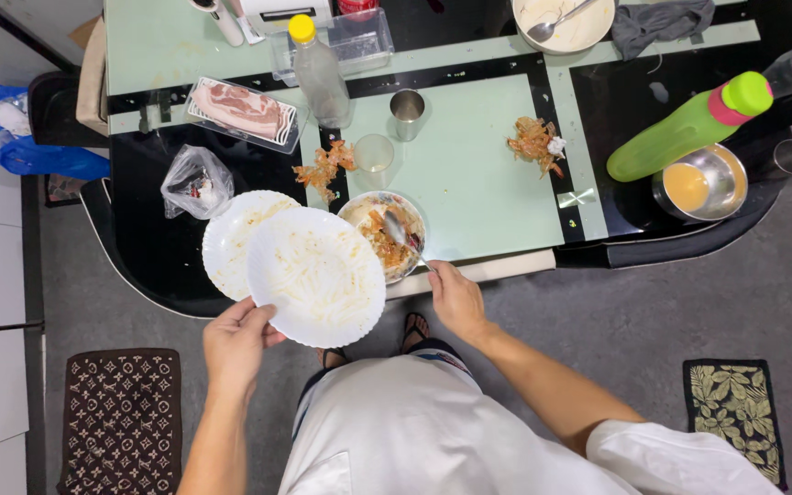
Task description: The person scrapes leftover food from plates and bowls into a bowl using a spoon, gathers and carries the dirty dishes and cups to the sink, and scoops remaining food scraps from the table into the bowl.
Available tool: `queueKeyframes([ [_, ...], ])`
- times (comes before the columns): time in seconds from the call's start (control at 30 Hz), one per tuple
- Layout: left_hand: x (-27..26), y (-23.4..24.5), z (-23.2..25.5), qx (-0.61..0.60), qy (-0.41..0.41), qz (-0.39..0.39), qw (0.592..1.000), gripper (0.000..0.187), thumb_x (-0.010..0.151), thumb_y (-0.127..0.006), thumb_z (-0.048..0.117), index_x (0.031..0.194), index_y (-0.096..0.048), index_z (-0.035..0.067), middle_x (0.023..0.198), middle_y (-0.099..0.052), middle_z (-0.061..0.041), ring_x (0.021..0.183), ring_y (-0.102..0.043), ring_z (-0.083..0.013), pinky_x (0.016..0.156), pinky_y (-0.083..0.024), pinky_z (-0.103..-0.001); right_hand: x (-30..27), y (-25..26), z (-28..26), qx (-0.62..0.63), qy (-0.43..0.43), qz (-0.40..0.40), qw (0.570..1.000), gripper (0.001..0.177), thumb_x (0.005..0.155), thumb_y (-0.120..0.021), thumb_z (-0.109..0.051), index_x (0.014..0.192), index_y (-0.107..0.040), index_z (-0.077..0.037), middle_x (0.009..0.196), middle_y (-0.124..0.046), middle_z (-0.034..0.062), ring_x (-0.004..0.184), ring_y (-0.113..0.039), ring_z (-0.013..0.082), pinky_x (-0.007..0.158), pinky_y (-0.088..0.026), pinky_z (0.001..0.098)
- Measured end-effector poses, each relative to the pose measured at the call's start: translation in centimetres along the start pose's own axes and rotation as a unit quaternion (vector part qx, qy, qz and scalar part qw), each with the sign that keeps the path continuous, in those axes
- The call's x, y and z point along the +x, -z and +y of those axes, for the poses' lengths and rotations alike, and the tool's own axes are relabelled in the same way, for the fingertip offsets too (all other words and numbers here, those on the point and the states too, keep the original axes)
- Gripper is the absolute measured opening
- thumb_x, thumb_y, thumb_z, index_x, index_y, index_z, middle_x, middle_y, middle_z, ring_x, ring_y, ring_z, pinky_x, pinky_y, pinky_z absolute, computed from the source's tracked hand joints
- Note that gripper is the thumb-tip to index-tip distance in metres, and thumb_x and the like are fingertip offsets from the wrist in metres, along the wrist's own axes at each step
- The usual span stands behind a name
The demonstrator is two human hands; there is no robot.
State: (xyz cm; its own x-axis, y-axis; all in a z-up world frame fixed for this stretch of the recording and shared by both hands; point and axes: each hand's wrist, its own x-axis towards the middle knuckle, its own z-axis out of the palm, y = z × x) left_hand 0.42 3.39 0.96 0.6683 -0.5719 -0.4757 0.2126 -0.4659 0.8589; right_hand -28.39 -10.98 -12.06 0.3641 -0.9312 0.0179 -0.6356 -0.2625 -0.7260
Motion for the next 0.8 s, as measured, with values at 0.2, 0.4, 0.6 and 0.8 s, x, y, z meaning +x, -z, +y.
queueKeyframes([
  [0.2, 0.7, 2.8, -1.4, -0.045, 0.012, 0.062, 0.997, 0.032, 0.095, -0.066, 0.004, 0.125, -0.07, -0.007, 0.094, -0.072, -0.012, 0.071, -0.065, -0.0126, 0.065, -0.059, -0.026, -2.5, -0.5, 0.4, -0.006, 0.045, -0.065, 0.997, 0.023, 0.1, -0.057, -0.022, 0.116, -0.065, -0.008, 0.109, -0.073, 0.0164, 0.088, -0.07, 0.0412, 0.075, -0.054, 0.051],
  [0.4, 3.1, 5.3, -5.8, -0.134, 0.007, 0.094, 0.986, 0.028, 0.1, -0.061, 0.004, 0.125, -0.066, -0.006, 0.104, -0.071, -0.01, 0.077, -0.068, -0.0134, 0.072, -0.061, -0.027, -3.9, -0.7, -0.8, 0.0, -0.023, -0.067, 0.998, 0.024, 0.101, -0.056, -0.024, 0.119, -0.066, -0.011, 0.107, -0.073, 0.0132, 0.089, -0.071, 0.0384, 0.077, -0.056, 0.0482],
  [0.6, 7.3, 7.0, -11.1, -0.233, 0.022, 0.104, 0.967, 0.033, 0.101, -0.056, 0.0, 0.133, -0.058, -0.007, 0.117, -0.067, -0.014, 0.089, -0.07, -0.0205, 0.082, -0.063, -0.034, -3.1, -2.2, -2.9, -0.019, 0.01, -0.036, 0.999, 0.021, 0.099, -0.059, -0.021, 0.114, -0.068, -0.011, 0.109, -0.073, 0.0111, 0.089, -0.07, 0.0385, 0.075, -0.056, 0.0473],
  [0.8, 10.3, 7.5, -14.1, -0.287, 0.073, 0.103, 0.95, 0.044, 0.1, -0.054, 0.002, 0.143, -0.049, -0.005, 0.126, -0.064, -0.016, 0.106, -0.07, -0.0322, 0.093, -0.062, -0.041, -2.7, -2.6, -4.4, -0.052, 0.035, -0.013, 0.998, 0.02, 0.098, -0.061, -0.019, 0.113, -0.07, -0.011, 0.103, -0.073, 0.0108, 0.088, -0.07, 0.0364, 0.076, -0.056, 0.0453],
])
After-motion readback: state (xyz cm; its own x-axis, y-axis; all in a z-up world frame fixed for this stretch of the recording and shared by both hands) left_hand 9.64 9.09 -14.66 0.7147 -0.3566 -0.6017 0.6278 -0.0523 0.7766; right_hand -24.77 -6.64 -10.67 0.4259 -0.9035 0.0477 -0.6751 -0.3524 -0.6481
